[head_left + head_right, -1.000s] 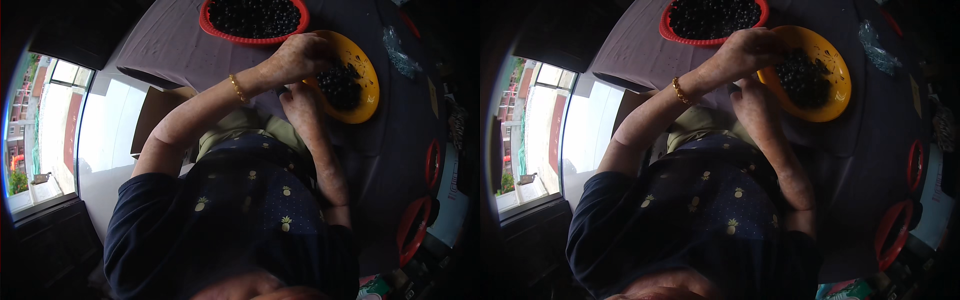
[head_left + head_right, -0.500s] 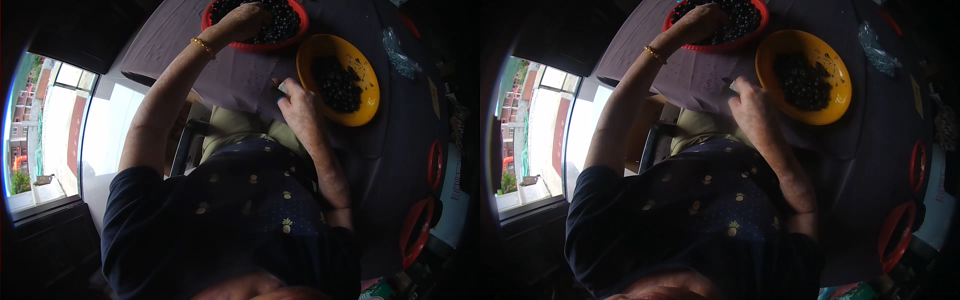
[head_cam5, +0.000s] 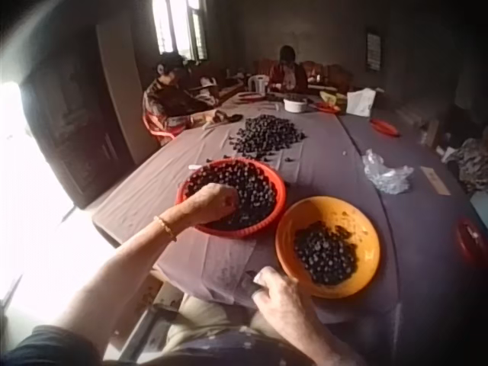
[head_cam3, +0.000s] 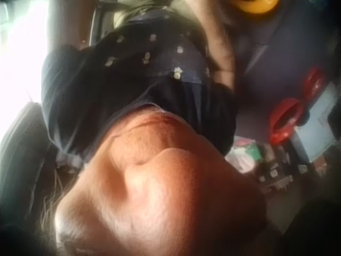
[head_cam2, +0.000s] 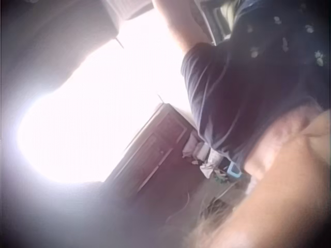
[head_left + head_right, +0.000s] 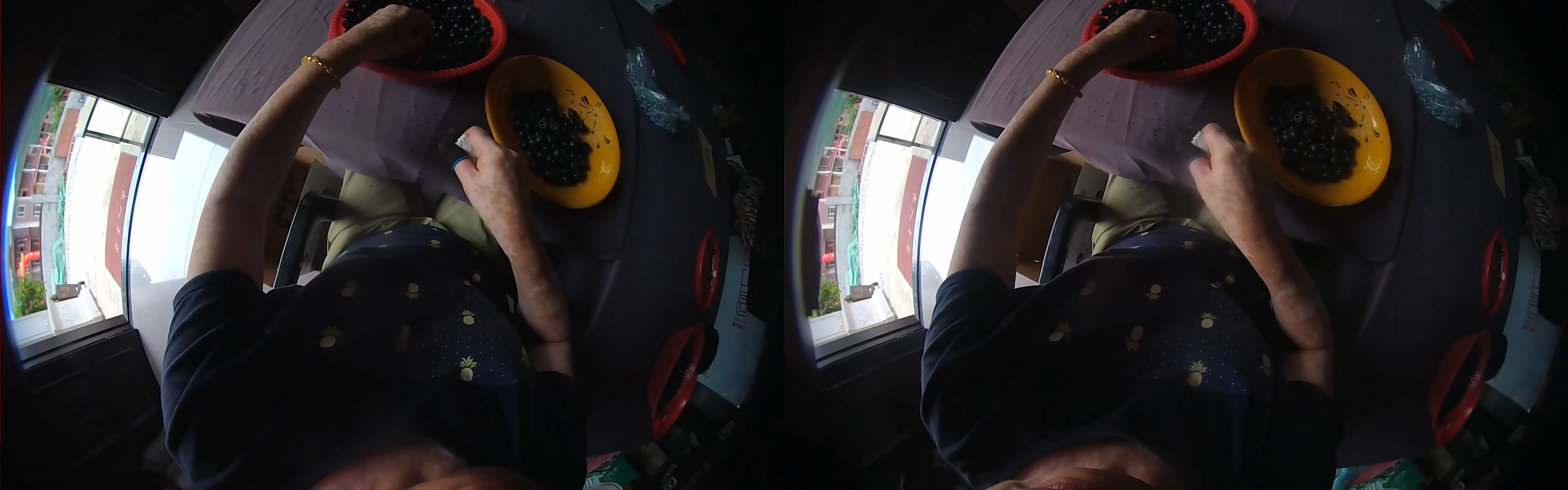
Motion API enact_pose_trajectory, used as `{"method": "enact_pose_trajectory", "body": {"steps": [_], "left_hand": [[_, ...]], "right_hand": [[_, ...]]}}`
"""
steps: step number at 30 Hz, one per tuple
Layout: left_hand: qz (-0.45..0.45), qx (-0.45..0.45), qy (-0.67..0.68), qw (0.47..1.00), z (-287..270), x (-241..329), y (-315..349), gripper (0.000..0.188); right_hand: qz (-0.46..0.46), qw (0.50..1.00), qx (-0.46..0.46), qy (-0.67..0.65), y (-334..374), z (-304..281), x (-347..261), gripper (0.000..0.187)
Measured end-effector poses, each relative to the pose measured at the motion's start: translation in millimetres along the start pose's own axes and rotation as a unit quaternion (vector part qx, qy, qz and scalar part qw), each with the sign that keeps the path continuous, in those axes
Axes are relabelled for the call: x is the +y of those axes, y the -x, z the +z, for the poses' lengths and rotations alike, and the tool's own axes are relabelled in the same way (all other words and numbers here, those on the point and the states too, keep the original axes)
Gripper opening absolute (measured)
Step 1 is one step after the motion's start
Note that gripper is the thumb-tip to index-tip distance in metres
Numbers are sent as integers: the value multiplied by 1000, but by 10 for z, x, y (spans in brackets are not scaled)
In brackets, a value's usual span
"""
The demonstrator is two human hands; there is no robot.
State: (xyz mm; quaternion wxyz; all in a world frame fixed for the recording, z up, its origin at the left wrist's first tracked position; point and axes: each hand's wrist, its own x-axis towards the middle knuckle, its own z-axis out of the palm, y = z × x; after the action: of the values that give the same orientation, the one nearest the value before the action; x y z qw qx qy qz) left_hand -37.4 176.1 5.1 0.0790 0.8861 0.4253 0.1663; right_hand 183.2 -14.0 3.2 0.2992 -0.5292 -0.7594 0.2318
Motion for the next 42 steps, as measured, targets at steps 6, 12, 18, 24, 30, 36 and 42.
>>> {"method": "enact_pose_trajectory", "body": {"steps": [6, 12, 18, 24, 30, 36, 42], "left_hand": [[-51, 116, 480, 868, -394, 763, 367, 15], [-20, 139, 670, 729, -254, 1125, 810, 17], [0, 135, 719, 682, -70, 1325, 976, 18], [-15, 128, 723, 678, -32, 1513, 1082, 22], [1, 130, 714, 687, 47, 1627, 1061, 21], [30, 171, 650, 740, 59, 1718, 1081, 21], [42, 183, 618, 763, 28, 1727, 1087, 22]], "right_hand": [[-30, 997, 63, -25, 4, -63, 33, 7], [-9, 997, 51, -56, 27, -135, -67, 11], [-31, 990, 99, -100, 96, -191, -179, 11], [-79, 980, 129, -130, 182, -310, -334, 12], [-116, 969, 135, -170, 200, -258, -245, 13], [-99, 976, 134, -141, 221, -267, -292, 14], [-105, 974, 130, -151, 239, -282, -306, 17]]}}
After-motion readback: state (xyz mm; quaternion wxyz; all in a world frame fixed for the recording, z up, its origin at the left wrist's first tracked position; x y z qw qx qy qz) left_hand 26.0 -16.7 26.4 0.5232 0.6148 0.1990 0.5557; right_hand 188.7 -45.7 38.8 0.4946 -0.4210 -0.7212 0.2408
